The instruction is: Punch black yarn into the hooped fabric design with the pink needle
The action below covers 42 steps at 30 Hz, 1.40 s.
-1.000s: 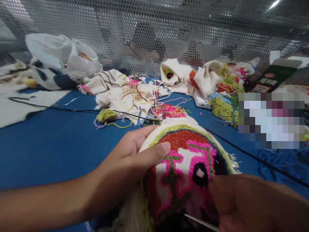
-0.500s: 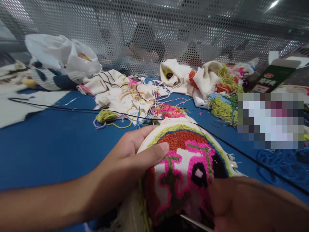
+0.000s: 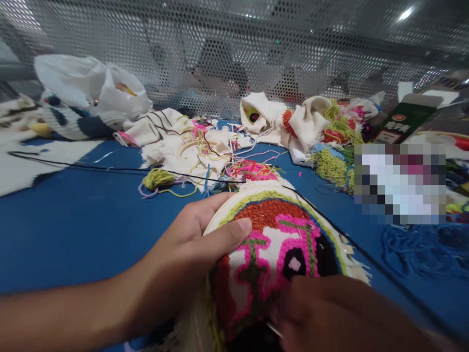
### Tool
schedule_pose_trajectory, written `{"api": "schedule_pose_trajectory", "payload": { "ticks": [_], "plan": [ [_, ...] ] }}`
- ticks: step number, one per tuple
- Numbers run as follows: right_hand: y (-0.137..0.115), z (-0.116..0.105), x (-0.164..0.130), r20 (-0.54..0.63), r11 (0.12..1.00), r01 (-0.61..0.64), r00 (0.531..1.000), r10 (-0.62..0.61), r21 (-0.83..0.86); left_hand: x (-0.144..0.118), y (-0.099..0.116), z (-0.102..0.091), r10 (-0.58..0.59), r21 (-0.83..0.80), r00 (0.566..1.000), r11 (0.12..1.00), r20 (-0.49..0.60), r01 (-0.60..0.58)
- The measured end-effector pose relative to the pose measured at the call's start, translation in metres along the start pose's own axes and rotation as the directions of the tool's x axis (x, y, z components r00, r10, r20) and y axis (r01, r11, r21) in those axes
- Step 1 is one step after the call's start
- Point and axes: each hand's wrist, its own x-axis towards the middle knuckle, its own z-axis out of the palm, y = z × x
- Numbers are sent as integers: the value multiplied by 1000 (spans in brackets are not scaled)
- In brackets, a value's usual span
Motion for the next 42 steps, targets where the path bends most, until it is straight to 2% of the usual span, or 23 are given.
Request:
{"api": "schedule_pose_trajectory", "payload": {
  "ticks": [3, 6, 8, 11, 16, 19, 24, 29, 34, 38, 42],
  "plan": [
    [-1, 2, 7, 69, 997, 74, 995, -72, -35, 0, -1, 1, 3, 27, 1000, 1000, -15, -3],
    [-5, 0, 8, 6, 978, 149, 989, -150, -148, -1, -1, 1, 10, 50, 1000, 999, -24, -9],
    [-8, -3, 6, -47, 970, 142, 987, -154, -196, -1, -1, 1, 23, 61, 999, 998, -28, -21],
    [-10, -8, 4, -89, 980, 149, 983, -161, -129, -1, 1, 3, 24, 82, 999, 996, -39, -20],
    [-9, -17, 5, -1, 976, 217, 976, -217, -28, -1, 3, 7, 25, 138, 999, 990, -20, -22],
    [-11, -18, 5, -69, 973, 225, 971, -228, -42, -1, 5, 8, 31, 150, 999, 988, -12, -29],
    [-13, -12, 2, -65, 970, 236, 969, -240, -62, -1, 4, 7, 38, 174, 999, 984, 1, -38],
    [-11, -7, -3, -194, 960, 160, 959, -206, -228, -1, 0, 3, 24, 216, 998, 976, 64, -38],
    [-8, -7, -1, -188, 923, 303, 918, -350, -238, 3, -3, 0, 28, 253, 997, 966, 74, -46],
    [-9, -3, -3, -302, 960, 166, 925, -230, -224, 5, -3, -1, 33, 265, 997, 963, 66, -50],
    [-12, -1, -6, -330, 976, 117, 928, -173, -182, 6, -4, -2, 14, 263, 997, 964, 75, -33]
  ]
}}
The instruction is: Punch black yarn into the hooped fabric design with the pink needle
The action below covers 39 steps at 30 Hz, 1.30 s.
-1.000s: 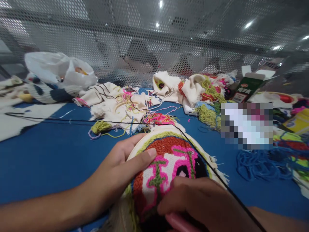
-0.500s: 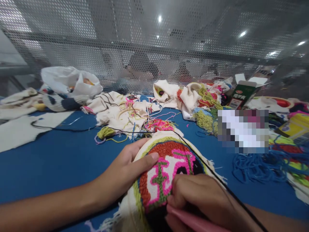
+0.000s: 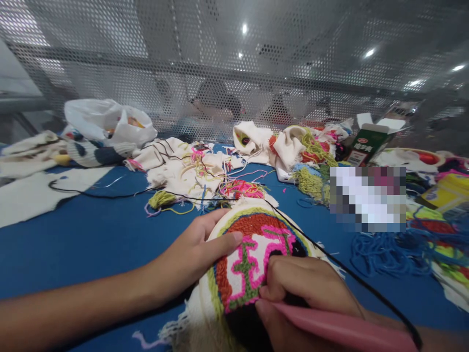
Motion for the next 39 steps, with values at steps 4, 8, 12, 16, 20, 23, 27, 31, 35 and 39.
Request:
{"api": "schedule_pose_trajectory", "payload": {
  "ticks": [4, 8, 12, 16, 20, 23, 27, 31, 35, 39],
  "plan": [
    [-2, -1, 1, 6, 998, -55, 998, 54, 24, 1, -1, -1, 3, 0, 1000, 1000, -3, -3],
    [-5, -2, 5, -17, 996, -72, 997, 73, 46, 0, -1, -1, -4, -15, 1000, 1000, 7, 4],
    [-7, -4, 10, -11, 997, -68, 998, 69, 34, 0, -2, -1, -1, -9, 1000, 1000, 2, 1],
    [-6, -4, 12, -13, 996, -70, 997, 71, 50, 1, -1, -1, -6, -10, 1000, 1000, 4, 6],
    [-2, -2, 12, -79, 994, -3, 997, 12, 111, 1, -1, -2, -12, -12, 1000, 1000, -4, 11],
    [-3, -4, 11, -69, 993, -43, 996, 51, 111, 1, -2, -2, -2, -17, 1000, 1000, 0, 2],
    [-10, -9, 12, -42, 987, -126, 991, 131, 100, 1, -1, -2, -3, -8, 1000, 1000, 10, 3],
    [-11, -11, 12, 3, 982, -149, 989, 150, 115, 1, 0, -2, -14, -13, 1000, 1000, 4, 14],
    [-7, -8, 11, -43, 984, -94, 994, 102, 152, 0, 1, -1, -23, -7, 1000, 1000, 10, 23],
    [-5, -10, 10, 2, 981, -164, 986, 164, 106, 0, 0, -1, -13, -1, 1000, 1000, 15, 13]
  ]
}}
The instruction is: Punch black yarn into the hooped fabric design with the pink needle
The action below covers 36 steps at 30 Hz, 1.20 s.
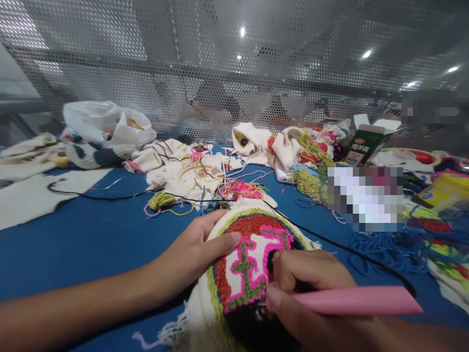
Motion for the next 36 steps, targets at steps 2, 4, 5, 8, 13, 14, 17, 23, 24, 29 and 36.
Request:
{"api": "schedule_pose_trajectory", "payload": {
  "ticks": [2, 4, 5, 8, 13, 14, 17, 23, 24, 29, 36],
  "plan": [
    [0, -2, -1, 30, 999, -36, 999, 37, -20, 0, 0, 0, 1, 4, 1000, 1000, -3, -1],
    [0, -3, -1, 44, 998, -53, 998, 54, -21, 0, 0, -1, -5, 6, 1000, 1000, -6, 5],
    [1, -3, -2, 43, 998, -60, 997, 61, -19, 0, 0, 0, -6, 7, 1000, 1000, -10, 6],
    [4, -2, -1, 12, 999, -47, 999, 47, 19, 0, 0, 0, -2, 13, 1000, 1000, -13, 2],
    [4, -1, -1, 17, 998, -52, 999, 52, 32, -1, 0, 1, 7, 11, 1000, 1000, -3, -7],
    [2, -2, -1, 35, 997, -73, 997, 72, 23, -1, 0, 1, 6, 10, 1000, 1000, -5, -6],
    [-1, -4, 0, 58, 994, -112, 992, 112, 1, -1, 0, 1, -3, 13, 1000, 1000, -12, 3],
    [-1, -5, 6, 96, 999, -44, 994, 44, 1, 5, 2, -4, 131, 385, 990, 917, -60, -99],
    [-1, -5, 6, 106, 999, -41, 994, 41, 0, 7, 2, -6, 197, 509, 979, 849, -59, -141],
    [-3, -5, 7, 177, 998, -56, 983, 55, -2, 16, 4, -20, 306, 771, 952, 604, 12, -204],
    [-3, -5, 3, 202, 996, -77, 977, 67, 41, 34, 25, -36, 388, 823, 921, 513, 31, -244]
  ]
}}
